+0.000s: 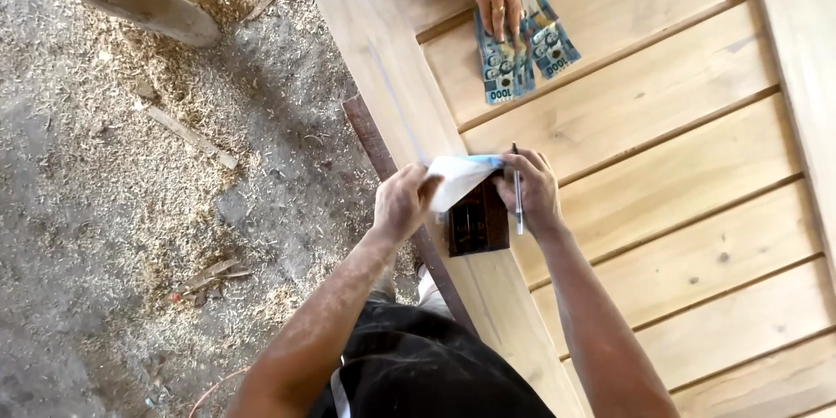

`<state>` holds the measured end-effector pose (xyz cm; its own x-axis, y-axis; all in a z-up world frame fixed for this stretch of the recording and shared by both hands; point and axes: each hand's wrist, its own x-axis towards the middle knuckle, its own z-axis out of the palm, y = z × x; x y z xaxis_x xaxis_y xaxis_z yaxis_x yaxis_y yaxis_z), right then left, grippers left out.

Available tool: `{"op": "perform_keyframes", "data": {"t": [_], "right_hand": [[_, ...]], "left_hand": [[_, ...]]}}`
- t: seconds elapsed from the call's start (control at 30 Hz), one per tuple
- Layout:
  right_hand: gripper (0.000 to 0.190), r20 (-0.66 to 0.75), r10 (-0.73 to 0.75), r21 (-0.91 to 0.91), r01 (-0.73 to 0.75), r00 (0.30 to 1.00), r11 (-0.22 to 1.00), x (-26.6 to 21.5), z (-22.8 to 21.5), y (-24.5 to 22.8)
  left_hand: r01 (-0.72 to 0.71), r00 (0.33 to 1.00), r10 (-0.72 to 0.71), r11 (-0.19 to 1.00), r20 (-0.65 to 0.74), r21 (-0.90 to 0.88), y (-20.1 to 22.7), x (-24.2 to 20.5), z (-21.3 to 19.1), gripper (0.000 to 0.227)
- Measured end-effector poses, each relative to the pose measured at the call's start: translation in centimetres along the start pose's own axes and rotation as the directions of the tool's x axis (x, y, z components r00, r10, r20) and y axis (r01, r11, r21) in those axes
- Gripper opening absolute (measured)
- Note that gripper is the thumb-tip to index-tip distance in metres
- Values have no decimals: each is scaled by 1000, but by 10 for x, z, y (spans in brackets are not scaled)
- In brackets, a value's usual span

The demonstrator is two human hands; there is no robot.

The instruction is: Filling out a sales invoice and collecting cash payment for furniture.

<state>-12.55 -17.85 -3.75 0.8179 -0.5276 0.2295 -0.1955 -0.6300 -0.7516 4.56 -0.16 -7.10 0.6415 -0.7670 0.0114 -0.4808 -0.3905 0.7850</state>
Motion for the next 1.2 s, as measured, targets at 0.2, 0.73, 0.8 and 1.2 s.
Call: {"op": "perform_keyframes", "data": {"t": [0.2, 0.73, 0.8, 1.2], "right_hand": [[17, -178, 528, 98, -519, 830, 849, -28, 8, 2], [33, 136, 72, 196, -98, 988, 976, -4, -1, 20], [35, 145, 94, 213, -124, 985, 969, -1, -3, 21], [31, 276, 223, 149, -271, 935, 951, 7, -3, 20]], "left_hand": [[-193, 961, 208, 976, 181, -98, 77, -23, -18, 22], [-197, 959, 166, 973, 231, 121, 16, 3, 17, 17], [-219, 971, 209, 973, 118, 76, 6, 12, 13, 18], [-88, 996, 88, 996, -18, -10, -14, 27, -21, 39]]}}
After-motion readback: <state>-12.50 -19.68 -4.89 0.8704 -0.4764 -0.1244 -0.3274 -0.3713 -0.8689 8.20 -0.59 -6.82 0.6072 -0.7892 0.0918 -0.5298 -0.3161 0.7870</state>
